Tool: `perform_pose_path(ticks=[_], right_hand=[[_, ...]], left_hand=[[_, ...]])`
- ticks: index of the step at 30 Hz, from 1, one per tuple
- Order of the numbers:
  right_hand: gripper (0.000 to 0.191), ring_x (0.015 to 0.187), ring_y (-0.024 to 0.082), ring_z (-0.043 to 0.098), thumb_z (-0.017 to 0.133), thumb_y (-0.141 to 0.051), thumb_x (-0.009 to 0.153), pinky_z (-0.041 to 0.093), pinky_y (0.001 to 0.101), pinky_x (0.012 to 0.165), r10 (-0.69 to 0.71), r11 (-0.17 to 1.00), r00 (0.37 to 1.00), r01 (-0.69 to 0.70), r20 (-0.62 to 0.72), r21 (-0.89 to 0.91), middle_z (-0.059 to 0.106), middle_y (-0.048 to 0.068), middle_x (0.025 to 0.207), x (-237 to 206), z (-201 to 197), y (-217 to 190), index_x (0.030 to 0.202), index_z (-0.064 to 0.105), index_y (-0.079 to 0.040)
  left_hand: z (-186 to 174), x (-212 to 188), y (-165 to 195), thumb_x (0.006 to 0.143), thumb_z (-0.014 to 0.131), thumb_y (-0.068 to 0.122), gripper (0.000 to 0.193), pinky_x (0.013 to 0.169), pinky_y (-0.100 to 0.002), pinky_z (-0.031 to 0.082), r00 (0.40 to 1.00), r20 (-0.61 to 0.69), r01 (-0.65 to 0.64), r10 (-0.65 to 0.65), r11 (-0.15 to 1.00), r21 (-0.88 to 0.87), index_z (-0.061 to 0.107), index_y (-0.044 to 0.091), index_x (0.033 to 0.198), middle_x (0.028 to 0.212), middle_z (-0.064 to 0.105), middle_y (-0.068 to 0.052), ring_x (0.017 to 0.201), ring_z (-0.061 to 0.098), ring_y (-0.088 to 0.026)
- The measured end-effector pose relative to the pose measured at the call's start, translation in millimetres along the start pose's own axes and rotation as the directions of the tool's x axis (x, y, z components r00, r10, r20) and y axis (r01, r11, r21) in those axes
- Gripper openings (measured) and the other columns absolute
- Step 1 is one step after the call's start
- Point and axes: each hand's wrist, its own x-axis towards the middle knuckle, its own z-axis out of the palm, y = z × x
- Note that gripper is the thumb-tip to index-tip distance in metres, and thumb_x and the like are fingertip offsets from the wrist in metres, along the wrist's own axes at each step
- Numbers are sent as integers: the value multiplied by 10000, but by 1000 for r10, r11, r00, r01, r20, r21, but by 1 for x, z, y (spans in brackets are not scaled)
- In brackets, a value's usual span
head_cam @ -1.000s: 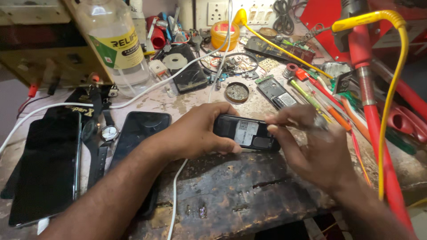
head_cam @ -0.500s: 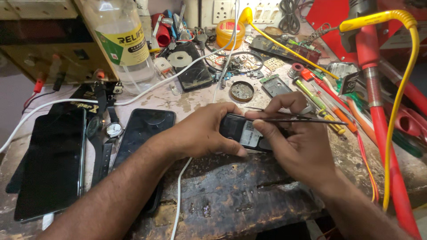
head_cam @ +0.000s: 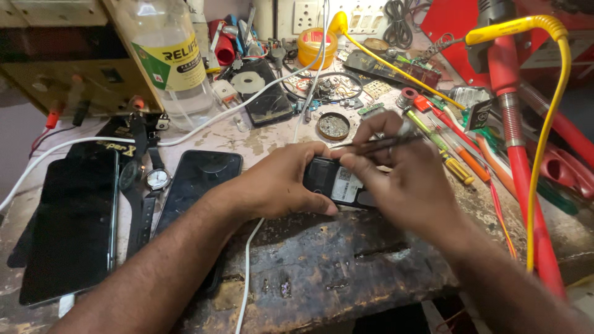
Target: The person picks up a feature phone from a cluttered repair bench, presses its keys and checks its screen, then removes the back cover and battery. They unscrew the casing with a screwdriver, pry the housing apart, and use tweezers to lift out the internal board, holding the exposed circuit board at the end.
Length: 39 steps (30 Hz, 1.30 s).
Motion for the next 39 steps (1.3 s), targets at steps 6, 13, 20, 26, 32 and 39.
perform_pose_path(ticks=[6, 13, 20, 26, 32, 39], right_hand=[[273, 891, 189, 758, 670, -87, 931, 622, 314, 805, 247, 811, 955, -297, 166, 504, 767, 155, 963, 26, -14, 18, 1143, 499, -73], [193, 963, 215, 730, 650, -146, 959, 578, 350, 899, 396, 449, 894, -389, 211, 805, 741, 114, 1003, 23, -25, 35, 1116, 538, -136], [175, 997, 220, 731, 643, -165, 1023, 598, 379, 907, 357, 274, 923, -249, 142, 929, 732, 137, 1085, 1, -24, 39, 1134, 580, -45], [224, 885, 281, 734, 628, -132, 988, 602, 418, 776, 288, 717, 945, -107, -154, 689, 721, 188, 1039, -6, 0, 14, 1144, 468, -153], [195, 904, 285, 745, 570, -107, 1032, 614, 436, 821, 369, 363, 907, -343, 204, 866, 715, 188, 1017, -3, -15, 23, 1216, 513, -86], [251, 948, 291, 757, 566, -44, 1041, 649, 448, 851, 157, 721, 954, 66, -256, 690, 715, 222, 1052, -20, -10, 24, 1231, 409, -88]], left_hand=[[1, -3, 2, 674, 929, 167, 676, 781, -294, 532, 998, -63, -23, 26, 998, 52, 465, 102, 1160, 954, 729, -84, 897, 687, -140], [3, 7, -1, 753, 869, 70, 644, 764, -278, 558, 975, -193, -177, 111, 914, -365, 460, 82, 1250, 956, 778, -99, 877, 718, -130], [17, 16, 0, 1001, 669, 205, 420, 915, -291, 597, 945, -265, -322, 191, 674, -665, 586, 5, 1361, 1100, 756, -76, 981, 718, -107], [27, 17, 9, 1031, 548, 358, 325, 663, -337, 636, 969, -235, -160, -76, 529, -833, 527, 76, 1191, 944, 686, -64, 748, 722, -162], [28, 5, 8, 748, 853, 198, 528, 605, -290, 611, 955, -269, -237, 122, 860, -451, 516, 66, 1133, 933, 681, -55, 721, 705, -118], [28, 5, 10, 707, 882, 269, 587, 758, -289, 574, 894, -415, -214, 170, 975, -62, 570, 57, 1156, 913, 722, -41, 834, 706, -126]])
